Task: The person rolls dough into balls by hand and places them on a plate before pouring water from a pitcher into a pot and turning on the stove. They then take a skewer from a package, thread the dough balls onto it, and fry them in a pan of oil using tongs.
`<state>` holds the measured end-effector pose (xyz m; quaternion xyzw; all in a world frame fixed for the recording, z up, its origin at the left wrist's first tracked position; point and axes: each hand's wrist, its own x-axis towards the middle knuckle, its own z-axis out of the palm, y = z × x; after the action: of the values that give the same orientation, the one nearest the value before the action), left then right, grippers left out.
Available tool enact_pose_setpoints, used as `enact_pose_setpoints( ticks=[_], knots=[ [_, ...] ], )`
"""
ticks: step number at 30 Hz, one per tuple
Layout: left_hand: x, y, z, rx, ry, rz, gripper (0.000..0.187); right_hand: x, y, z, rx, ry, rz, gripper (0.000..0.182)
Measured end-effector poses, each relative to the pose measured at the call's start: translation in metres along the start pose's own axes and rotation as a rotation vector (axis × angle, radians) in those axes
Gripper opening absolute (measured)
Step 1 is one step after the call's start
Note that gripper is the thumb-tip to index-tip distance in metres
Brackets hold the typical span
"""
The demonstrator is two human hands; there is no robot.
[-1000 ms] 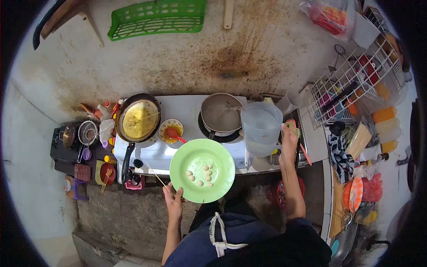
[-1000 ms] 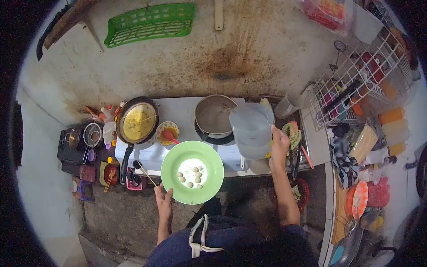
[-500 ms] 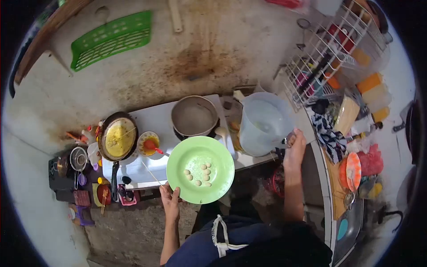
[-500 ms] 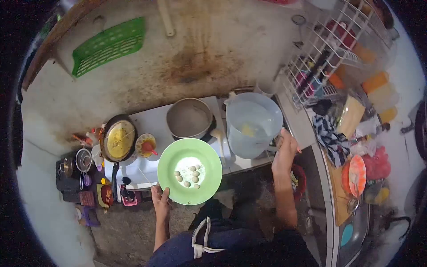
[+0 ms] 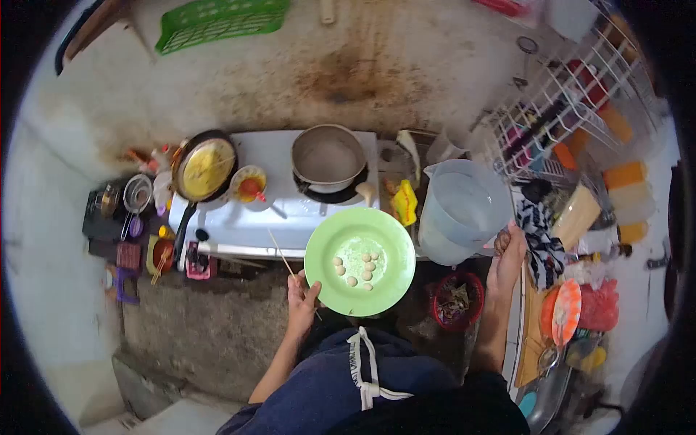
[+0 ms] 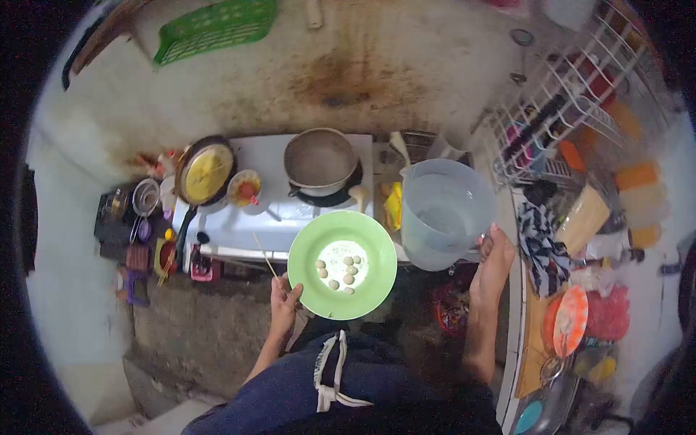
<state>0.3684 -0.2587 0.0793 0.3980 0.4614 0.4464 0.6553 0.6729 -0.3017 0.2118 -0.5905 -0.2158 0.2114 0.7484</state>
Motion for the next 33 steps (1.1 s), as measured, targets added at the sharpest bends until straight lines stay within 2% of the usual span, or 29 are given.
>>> enact_pose_setpoints(
  ticks=[2, 4, 7, 9, 11, 15, 19, 26, 33],
  knots=[
    [-0.002, 0.005, -0.008, -0.012, 0.057, 0.008, 0.031, 0.001, 0.013, 0.011, 0.017, -0.033, 0.010, 0.026],
    [-0.003, 0.003, -0.021, 0.020, 0.098, 0.032, 0.030, 0.005, 0.030, 0.022, 0.015, 0.030, 0.043, 0.025],
    [0.000, 0.007, -0.038, 0.011, 0.181, 0.036, 0.029, 0.008, 0.050, 0.041, -0.022, -0.086, 0.044, 0.026],
    [0.003, 0.013, -0.051, 0.051, 0.184, -0.003, 0.026, 0.010, 0.062, 0.059, -0.021, -0.089, 0.046, 0.026],
    [0.007, 0.014, -0.062, 0.077, 0.206, 0.047, 0.024, 0.007, 0.068, 0.080, -0.034, -0.083, 0.078, 0.026],
    [0.017, 0.014, -0.082, 0.059, 0.225, 0.006, 0.022, 0.010, 0.085, 0.107, -0.072, -0.176, 0.027, 0.018],
    [0.031, 0.013, -0.098, 0.075, 0.193, 0.045, 0.023, 0.015, 0.103, 0.122, -0.095, -0.192, 0.080, 0.020],
    [0.046, 0.013, -0.105, 0.069, 0.190, 0.016, 0.027, 0.020, 0.115, 0.135, -0.187, -0.189, 0.050, 0.023],
    [0.049, 0.015, -0.105, 0.045, 0.162, -0.033, 0.021, 0.018, 0.107, 0.140, -0.215, -0.179, 0.041, 0.025]
  ],
)
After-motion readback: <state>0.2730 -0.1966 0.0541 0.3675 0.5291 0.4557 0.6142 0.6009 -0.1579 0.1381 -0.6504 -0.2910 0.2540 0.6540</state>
